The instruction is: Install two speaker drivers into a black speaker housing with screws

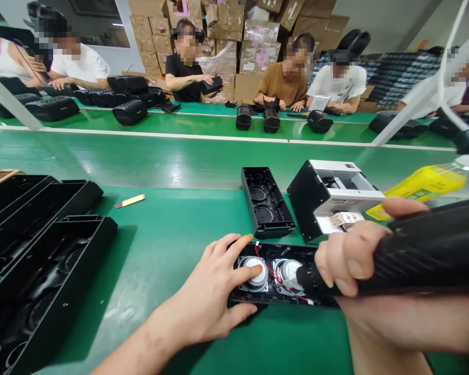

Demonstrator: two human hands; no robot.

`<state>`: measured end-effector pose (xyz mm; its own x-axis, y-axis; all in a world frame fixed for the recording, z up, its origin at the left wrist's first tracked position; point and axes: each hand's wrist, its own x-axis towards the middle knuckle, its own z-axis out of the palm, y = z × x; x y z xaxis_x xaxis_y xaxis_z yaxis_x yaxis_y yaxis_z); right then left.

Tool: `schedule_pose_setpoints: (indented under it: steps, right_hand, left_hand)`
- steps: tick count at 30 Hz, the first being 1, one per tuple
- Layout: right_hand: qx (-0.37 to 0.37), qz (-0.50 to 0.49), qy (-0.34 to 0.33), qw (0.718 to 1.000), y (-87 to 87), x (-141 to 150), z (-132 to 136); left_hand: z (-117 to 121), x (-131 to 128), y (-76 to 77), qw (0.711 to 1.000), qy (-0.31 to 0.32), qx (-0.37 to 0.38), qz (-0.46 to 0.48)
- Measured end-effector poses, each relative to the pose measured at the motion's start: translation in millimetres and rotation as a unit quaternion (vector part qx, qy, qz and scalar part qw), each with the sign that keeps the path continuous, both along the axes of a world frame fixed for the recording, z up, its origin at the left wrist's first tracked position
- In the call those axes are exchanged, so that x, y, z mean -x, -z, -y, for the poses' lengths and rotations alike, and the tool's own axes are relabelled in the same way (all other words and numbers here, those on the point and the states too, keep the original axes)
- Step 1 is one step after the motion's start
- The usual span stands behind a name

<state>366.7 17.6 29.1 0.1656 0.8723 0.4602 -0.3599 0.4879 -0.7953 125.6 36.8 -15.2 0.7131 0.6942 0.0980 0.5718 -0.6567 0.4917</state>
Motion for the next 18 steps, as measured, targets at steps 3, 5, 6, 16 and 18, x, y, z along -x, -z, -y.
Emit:
schedule_pose_setpoints:
  steps: [3,5,6,16,18]
  right_hand:
    - [-0.04,0.034,-0.068,0.996,9.5,6.5,-6.6]
    - [-0.039,0.029,-0.07,0.996,14.7,8.3,-9.5]
    - [-0.037,0.03,-0.071,0.996,16.9,9.1,-10.5]
    - [-0.017,0.046,-0.065,0.997,27.2,16.1,-14.4]
    - [-0.016,0.048,-0.065,0.997,28.3,15.5,-13.8]
  left_hand:
    - [-0.4,-0.3,1.0,1.0,0.005,-0.002,0.011]
    - [-0.6,-0.6,1.4,1.0,0.006,-0.002,0.018]
    - [-0.7,-0.7,1.5,1.0,0.005,-0.002,0.02]
    - [-0.2,-0.1,4.3,0.999,-0.001,-0.003,0.034]
    - [-0.5,0.0,4.7,0.999,0.0,-0.003,0.037]
